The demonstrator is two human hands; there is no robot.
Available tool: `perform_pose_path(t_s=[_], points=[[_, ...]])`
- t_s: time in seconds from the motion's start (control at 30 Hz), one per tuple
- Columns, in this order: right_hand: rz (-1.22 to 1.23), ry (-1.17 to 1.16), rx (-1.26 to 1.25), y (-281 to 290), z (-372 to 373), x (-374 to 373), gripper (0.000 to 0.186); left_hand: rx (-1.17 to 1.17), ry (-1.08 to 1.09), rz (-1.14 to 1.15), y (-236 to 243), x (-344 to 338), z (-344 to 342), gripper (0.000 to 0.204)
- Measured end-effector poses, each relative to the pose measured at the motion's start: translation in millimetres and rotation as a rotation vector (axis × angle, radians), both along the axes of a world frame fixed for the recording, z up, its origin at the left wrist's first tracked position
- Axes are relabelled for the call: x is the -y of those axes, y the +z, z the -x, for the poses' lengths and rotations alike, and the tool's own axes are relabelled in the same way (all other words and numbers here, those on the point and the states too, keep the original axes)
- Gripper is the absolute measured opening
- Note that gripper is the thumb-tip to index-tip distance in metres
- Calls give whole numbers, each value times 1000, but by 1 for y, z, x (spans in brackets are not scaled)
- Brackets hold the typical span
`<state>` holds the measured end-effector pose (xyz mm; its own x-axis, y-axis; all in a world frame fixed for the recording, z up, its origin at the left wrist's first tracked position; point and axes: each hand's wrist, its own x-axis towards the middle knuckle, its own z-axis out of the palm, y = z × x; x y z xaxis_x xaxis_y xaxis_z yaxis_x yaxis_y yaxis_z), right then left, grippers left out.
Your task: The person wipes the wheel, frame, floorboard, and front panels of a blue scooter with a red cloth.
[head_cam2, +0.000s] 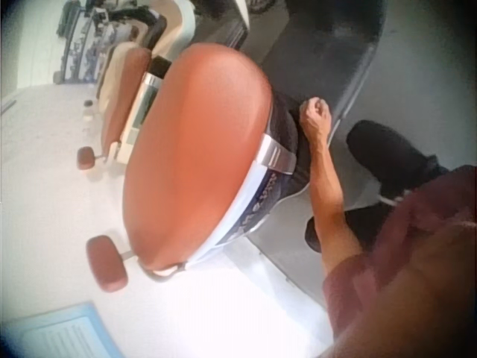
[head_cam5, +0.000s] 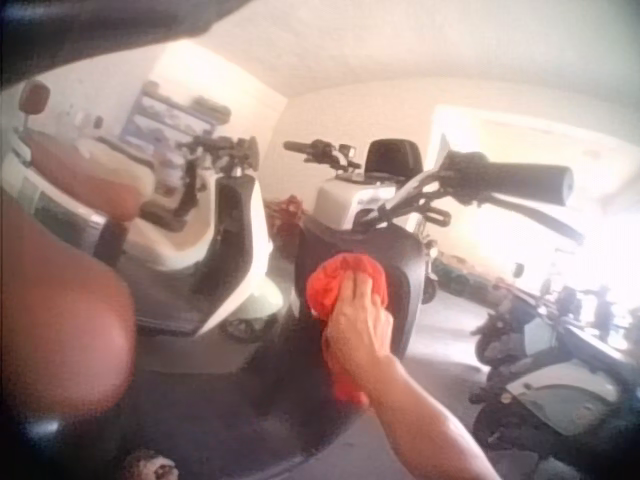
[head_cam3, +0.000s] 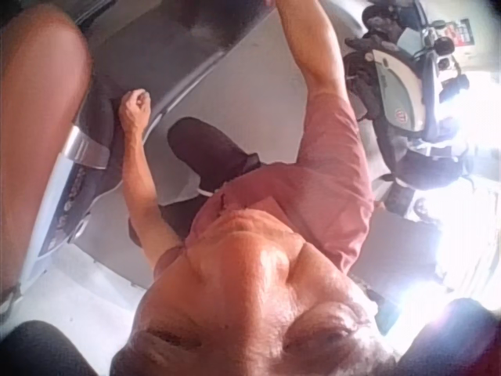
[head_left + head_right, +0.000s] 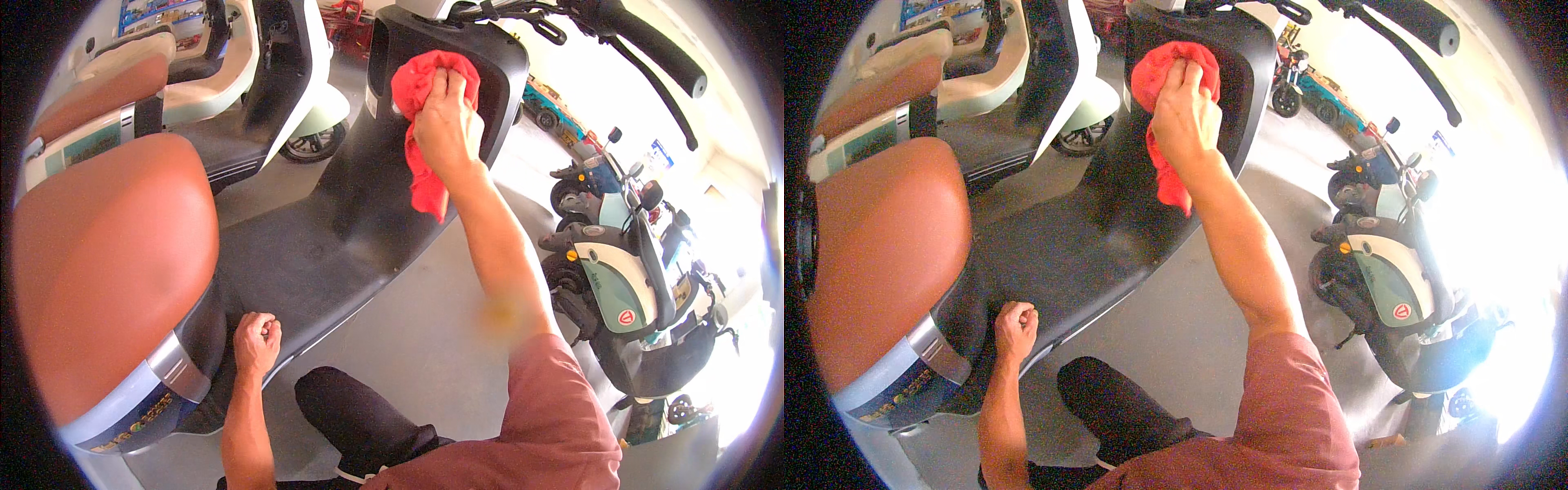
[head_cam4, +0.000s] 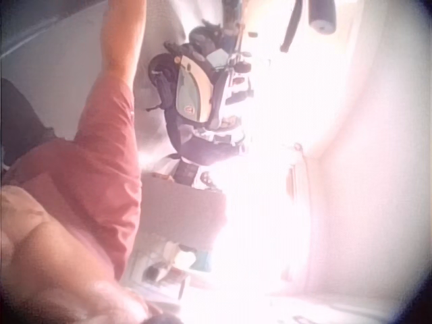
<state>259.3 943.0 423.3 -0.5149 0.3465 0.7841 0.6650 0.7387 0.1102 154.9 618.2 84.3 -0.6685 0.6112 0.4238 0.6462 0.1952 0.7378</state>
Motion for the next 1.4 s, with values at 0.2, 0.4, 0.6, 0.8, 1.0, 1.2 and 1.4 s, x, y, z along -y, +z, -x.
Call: perform_pose_path(t_s=[0.2,0.4,0.6,0.8,1.0,1.2,1.4], points=[[335,-1,-130,-16,17,5,84,-24,-13,23,0,-1,0,10],[369,-58,-37,-77,25,7,88,-30,-20,27,-1,1,-1,10],[313,-63,313,-131,0,-11,66,-51,-28,22,-1,-1,0,9],[60,240,262,-99,-82,11,49,-36,-15,22,1,-5,-1,10],[-533,296,274,32,-54,-17,45,-18,-4,32,1,-3,0,8],[-509,160,372,37,-43,-52,41,-32,-6,9,-2,0,1,8],[-349,68,292,15,-59,-54,48,-44,-14,4,0,-1,0,7]])
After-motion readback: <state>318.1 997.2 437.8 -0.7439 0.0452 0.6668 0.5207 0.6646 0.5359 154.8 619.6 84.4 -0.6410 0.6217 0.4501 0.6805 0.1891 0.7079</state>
